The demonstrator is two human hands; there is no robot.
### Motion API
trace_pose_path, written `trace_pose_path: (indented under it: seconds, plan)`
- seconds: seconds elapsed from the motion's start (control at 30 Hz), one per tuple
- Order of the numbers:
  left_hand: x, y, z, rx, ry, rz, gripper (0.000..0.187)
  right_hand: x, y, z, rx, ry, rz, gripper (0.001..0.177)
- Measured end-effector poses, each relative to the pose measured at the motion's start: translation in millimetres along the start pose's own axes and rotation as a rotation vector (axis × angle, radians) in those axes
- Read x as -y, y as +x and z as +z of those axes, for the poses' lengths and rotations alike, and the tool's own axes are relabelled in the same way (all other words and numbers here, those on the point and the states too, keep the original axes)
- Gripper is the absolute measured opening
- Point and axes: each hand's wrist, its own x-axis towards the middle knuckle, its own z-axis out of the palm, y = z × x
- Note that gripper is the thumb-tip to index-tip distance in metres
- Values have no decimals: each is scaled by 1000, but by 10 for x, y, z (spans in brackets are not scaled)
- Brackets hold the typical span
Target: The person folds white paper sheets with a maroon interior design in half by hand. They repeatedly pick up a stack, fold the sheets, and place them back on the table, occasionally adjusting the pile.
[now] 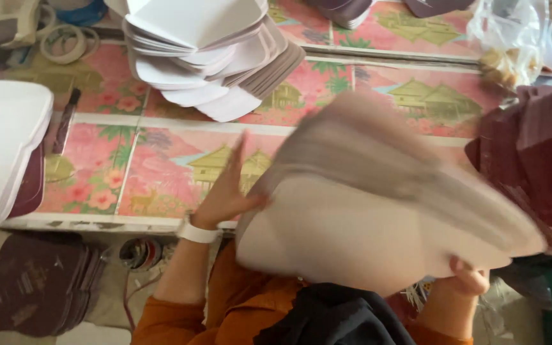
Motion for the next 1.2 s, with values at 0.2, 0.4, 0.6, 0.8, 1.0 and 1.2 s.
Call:
trace_pose_path:
  seconds: [0.2, 0.4, 0.6, 0.8, 1.0, 1.2]
  plan:
    - [290, -924, 270, 461, -543, -596, 103, -75, -346, 646, -378, 186, 337, 32]
    - [122, -987, 484, -13, -333, -601, 108, -441, -371, 569, -516, 15, 475, 20]
    - [-90, -614, 251, -273, -284, -471, 80, 18, 358, 622, -601, -8, 18, 23]
    - [-421, -370, -130, -267, -153, 150, 108, -595, 403, 260, -117, 8, -482, 32]
    - [-99, -236, -256, -152, -145, 143, 91, -2532, -266, -1035, -229, -35, 135, 18]
    - [-267, 94, -156, -214, -271, 50, 63, -595, 348, 1128, -396, 225, 303, 35]
